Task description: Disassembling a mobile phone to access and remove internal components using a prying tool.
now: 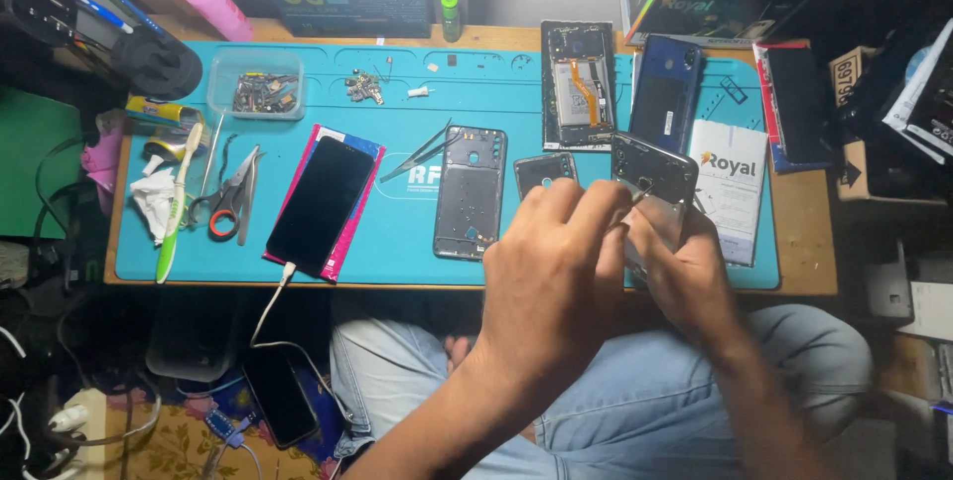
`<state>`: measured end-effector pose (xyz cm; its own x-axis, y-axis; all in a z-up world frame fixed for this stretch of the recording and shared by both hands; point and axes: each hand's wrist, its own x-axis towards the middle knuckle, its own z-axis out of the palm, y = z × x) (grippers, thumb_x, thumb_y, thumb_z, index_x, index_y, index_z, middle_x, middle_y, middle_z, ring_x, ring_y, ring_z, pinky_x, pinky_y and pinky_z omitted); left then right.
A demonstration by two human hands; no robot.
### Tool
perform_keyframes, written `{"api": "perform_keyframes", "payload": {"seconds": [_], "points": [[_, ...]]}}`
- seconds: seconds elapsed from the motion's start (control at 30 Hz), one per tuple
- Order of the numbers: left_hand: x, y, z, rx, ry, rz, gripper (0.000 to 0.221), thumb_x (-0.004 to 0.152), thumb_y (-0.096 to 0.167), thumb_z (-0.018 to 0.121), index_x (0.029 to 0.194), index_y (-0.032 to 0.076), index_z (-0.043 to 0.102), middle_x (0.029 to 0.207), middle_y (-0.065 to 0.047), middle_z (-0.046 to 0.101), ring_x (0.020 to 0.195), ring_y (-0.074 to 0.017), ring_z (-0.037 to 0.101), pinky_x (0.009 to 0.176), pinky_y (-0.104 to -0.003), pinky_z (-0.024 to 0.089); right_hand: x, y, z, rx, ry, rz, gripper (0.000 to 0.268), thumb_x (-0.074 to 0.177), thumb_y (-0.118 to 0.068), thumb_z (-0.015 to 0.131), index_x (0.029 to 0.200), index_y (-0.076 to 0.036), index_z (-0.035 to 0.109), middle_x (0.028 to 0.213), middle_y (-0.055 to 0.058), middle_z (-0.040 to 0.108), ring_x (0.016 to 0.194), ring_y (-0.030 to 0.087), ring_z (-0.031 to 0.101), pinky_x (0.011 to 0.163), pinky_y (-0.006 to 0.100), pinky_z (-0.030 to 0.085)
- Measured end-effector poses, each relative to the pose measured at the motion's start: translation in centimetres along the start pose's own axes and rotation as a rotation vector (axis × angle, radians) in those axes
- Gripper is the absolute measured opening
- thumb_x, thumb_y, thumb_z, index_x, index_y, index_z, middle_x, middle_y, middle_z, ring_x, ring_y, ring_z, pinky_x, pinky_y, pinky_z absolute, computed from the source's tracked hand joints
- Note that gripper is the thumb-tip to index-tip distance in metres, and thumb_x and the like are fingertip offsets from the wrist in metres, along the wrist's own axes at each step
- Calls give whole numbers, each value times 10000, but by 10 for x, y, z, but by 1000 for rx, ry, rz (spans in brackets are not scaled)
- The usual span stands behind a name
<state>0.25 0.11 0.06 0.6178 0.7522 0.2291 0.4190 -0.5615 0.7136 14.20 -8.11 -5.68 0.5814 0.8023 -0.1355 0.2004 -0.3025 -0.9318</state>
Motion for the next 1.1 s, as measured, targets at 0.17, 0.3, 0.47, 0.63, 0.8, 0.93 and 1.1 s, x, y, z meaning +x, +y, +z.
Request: {"api": "perform_keyframes", "payload": {"seconds": [0.17, 0.3, 0.47, 0.63, 0.8, 0.93, 1.1], "points": [[-3, -5, 6, 6, 10, -12, 157, 1046, 278, 595, 1021, 123, 597, 814, -113, 684, 673, -434, 647, 464, -574, 430, -1, 17, -3, -62, 45, 78, 321, 1021, -274, 610, 1229, -82, 761, 1254, 61, 796, 1237, 176, 726, 1120, 327, 524], [1, 0, 2, -77, -17, -67, 363, 1018, 358, 522, 1275, 130, 640, 1008, -122, 663, 892, -399, 678, 522, -568, 487, 0, 8, -2, 36, 7, 27, 382, 1025, -304, 612, 1300, -61, 720, 1300, 56, 772, 1249, 161, 703, 1112, 320, 523], [-3, -9, 12, 17, 11, 1, 95, 1030, 251, 600, 1063, 178, 652, 780, -58, 674, 679, -395, 655, 460, -552, 445, -1, 11, -4, -9, 18, 53, 432, 1020, -363, 613, 1300, -60, 738, 1298, 69, 786, 1259, 167, 719, 1116, 314, 535], [-3, -8, 13, -33, -7, -39, 295, 1020, 334, 645, 1235, 133, 624, 891, -102, 706, 784, -389, 705, 503, -545, 485, 1, 23, -4, 4, 52, 13, 351, 1033, -178, 570, 1331, -52, 705, 1314, 97, 777, 1252, 203, 728, 1136, 334, 530], [-5, -12, 19, -8, 21, -18, 132, 1032, 236, 618, 929, 160, 586, 713, -76, 682, 570, -428, 625, 427, -557, 412, 0, 31, -6, -34, 41, 11, 400, 1039, -286, 647, 1355, -51, 713, 1355, 93, 760, 1322, 192, 688, 1182, 330, 488], [-6, -15, 9, -66, 51, -12, 189, 1015, 256, 619, 1131, 138, 711, 806, -117, 753, 659, -420, 686, 503, -549, 472, 1, 11, 0, 14, 12, 12, 264, 1095, -172, 586, 1241, -16, 742, 1247, 77, 778, 1199, 159, 711, 1085, 292, 544], [-18, -58, -18, -142, 193, -202, 213, 977, 151, 599, 1118, 120, 756, 962, -61, 660, 746, -255, 675, 720, -415, 542, 6, -24, 6, 537, 118, 417, 358, 1055, -127, 566, 1364, 40, 635, 1285, 227, 752, 1059, 321, 739, 870, 508, 648]]}}
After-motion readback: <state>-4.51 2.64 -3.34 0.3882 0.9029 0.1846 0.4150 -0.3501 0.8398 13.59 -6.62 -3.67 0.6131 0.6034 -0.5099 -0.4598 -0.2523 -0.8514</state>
